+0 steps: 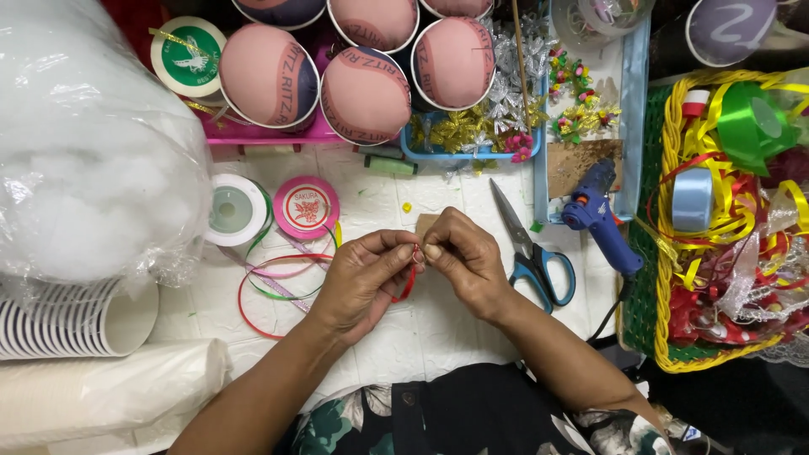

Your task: The person is using a needle and thread to sew a red ribbon onto a small piece of cardboard as part of a handicraft project.

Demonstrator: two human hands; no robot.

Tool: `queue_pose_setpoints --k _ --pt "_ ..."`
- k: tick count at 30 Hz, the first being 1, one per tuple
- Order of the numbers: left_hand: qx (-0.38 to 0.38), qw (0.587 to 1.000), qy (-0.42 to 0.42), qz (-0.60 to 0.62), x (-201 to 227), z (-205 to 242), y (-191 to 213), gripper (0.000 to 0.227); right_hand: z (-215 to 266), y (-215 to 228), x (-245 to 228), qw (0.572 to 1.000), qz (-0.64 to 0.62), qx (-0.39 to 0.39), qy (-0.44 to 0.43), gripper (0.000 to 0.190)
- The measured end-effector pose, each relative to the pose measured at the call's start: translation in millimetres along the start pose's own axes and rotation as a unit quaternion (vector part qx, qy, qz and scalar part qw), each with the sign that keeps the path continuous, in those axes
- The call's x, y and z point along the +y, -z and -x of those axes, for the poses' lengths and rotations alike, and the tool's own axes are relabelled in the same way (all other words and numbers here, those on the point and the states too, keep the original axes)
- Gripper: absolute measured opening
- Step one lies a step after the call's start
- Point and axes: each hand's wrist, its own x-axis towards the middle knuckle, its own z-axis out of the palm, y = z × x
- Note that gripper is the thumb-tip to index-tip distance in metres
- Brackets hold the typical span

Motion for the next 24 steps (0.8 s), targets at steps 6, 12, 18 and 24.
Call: queue_pose_setpoints --k 6,12,18,24 --pt "0.006 1.000 -0.019 -0.012 2 -4 4 0.021 -9 -6 -8 1.000 0.013 -0.019 -0.020 0.015" --pt "0.009 0.998 -0.031 -0.058 -4 -10 9 0.019 -6 11 -12 0.987 0.148 -0.061 -0.016 0.004" --pt "0.004 0.995 -0.033 -0.096 -16 -13 3 0.019 5 16 -5 0.964 0.256 -0.065 0.018 0.007" --pt "0.011 0.983 -0.059 -0.175 -27 -21 2 0.020 5 13 -1 0.954 0.293 0.007 0.058 0.014"
